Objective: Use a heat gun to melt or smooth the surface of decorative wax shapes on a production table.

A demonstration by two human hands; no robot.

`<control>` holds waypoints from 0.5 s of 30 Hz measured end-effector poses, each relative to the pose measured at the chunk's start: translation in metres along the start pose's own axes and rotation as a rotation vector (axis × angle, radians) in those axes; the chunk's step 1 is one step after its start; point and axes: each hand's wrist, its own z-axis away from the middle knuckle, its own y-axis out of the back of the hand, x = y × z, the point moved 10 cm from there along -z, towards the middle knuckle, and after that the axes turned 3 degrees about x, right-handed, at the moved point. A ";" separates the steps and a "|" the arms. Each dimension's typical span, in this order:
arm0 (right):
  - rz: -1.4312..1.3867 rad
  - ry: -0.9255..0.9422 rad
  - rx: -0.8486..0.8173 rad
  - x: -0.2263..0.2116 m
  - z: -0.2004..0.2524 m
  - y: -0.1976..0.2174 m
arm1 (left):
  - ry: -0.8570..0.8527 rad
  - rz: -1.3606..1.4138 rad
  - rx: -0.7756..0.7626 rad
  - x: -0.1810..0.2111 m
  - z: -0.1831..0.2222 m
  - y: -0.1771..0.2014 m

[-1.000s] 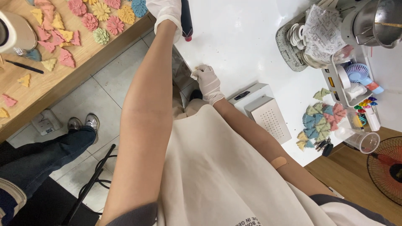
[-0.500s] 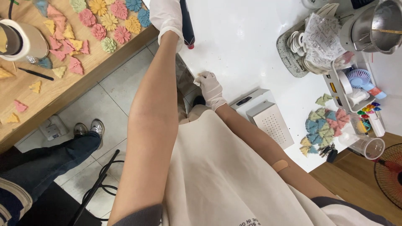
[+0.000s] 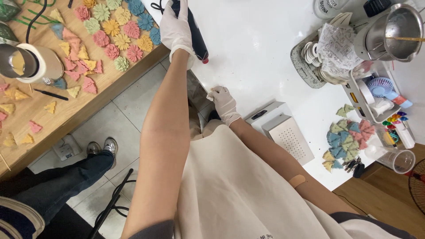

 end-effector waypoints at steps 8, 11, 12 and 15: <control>0.003 0.000 -0.011 -0.005 -0.001 0.003 | 0.055 0.121 -0.011 -0.002 0.004 -0.001; -0.003 -0.002 -0.016 -0.004 -0.001 0.003 | 0.086 0.172 -0.028 0.005 0.008 0.002; -0.008 0.001 -0.016 -0.004 -0.001 0.003 | 0.112 0.214 -0.042 0.007 0.011 0.003; -0.019 -0.003 0.003 -0.004 -0.001 0.003 | 0.068 0.212 -0.022 -0.004 0.005 -0.003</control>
